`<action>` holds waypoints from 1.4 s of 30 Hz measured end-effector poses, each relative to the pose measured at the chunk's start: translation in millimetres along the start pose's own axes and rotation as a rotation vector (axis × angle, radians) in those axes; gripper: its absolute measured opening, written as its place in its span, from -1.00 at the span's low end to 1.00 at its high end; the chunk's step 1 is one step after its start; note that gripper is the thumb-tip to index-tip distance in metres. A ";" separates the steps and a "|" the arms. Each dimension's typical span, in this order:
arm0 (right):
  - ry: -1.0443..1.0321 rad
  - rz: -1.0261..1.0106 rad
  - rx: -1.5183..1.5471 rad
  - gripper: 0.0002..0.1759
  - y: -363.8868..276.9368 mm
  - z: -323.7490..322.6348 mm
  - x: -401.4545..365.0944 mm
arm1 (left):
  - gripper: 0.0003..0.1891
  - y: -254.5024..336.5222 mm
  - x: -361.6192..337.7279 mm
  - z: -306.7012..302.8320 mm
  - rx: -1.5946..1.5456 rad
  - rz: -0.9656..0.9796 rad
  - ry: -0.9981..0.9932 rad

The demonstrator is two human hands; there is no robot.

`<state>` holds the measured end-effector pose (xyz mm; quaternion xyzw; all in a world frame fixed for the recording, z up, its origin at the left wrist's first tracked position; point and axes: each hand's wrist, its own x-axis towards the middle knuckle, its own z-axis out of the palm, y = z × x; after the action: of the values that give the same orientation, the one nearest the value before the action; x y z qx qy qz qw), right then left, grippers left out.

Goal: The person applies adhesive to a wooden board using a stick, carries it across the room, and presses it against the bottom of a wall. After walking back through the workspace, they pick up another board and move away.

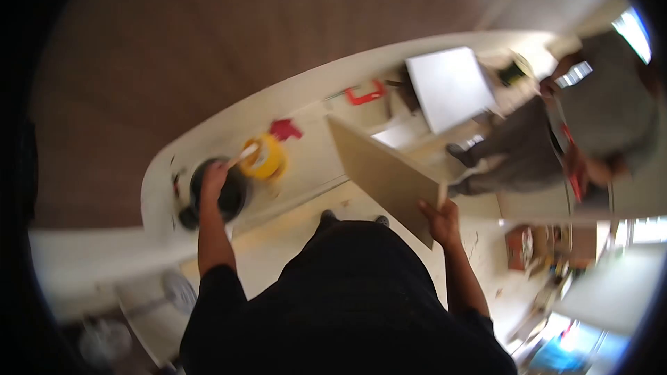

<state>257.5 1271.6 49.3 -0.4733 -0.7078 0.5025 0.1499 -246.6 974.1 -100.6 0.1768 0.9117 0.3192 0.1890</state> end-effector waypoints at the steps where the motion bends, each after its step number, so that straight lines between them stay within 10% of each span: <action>1: -0.004 -0.026 0.133 -0.68 5.6 2.4 2.9 | -0.69 4.6 -11.4 -1.4 -0.126 -0.049 0.011; 6: -0.046 -0.082 0.374 -0.69 14.6 -2.5 22.9 | -0.69 10.9 -49.8 -1.6 -0.725 -0.369 0.008; 16: -0.120 -0.104 0.470 -0.74 0.0 7.5 40.7 | -0.85 24.5 -108.9 18.8 -1.416 -0.228 -0.146; 25: -0.188 -0.055 0.692 -0.68 20.2 -16.5 66.7 | -0.82 129.4 -141.0 95.1 -1.318 -0.081 -0.476; 42: -0.137 -0.039 0.971 -0.56 61.1 -83.3 65.7 | -0.76 229.9 -106.7 160.7 -0.959 0.196 -0.311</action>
<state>313.2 1375.8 17.4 -0.3012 -0.4085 0.8017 0.3157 -34.4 1178.3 -43.2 0.2003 0.6027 0.6878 0.3514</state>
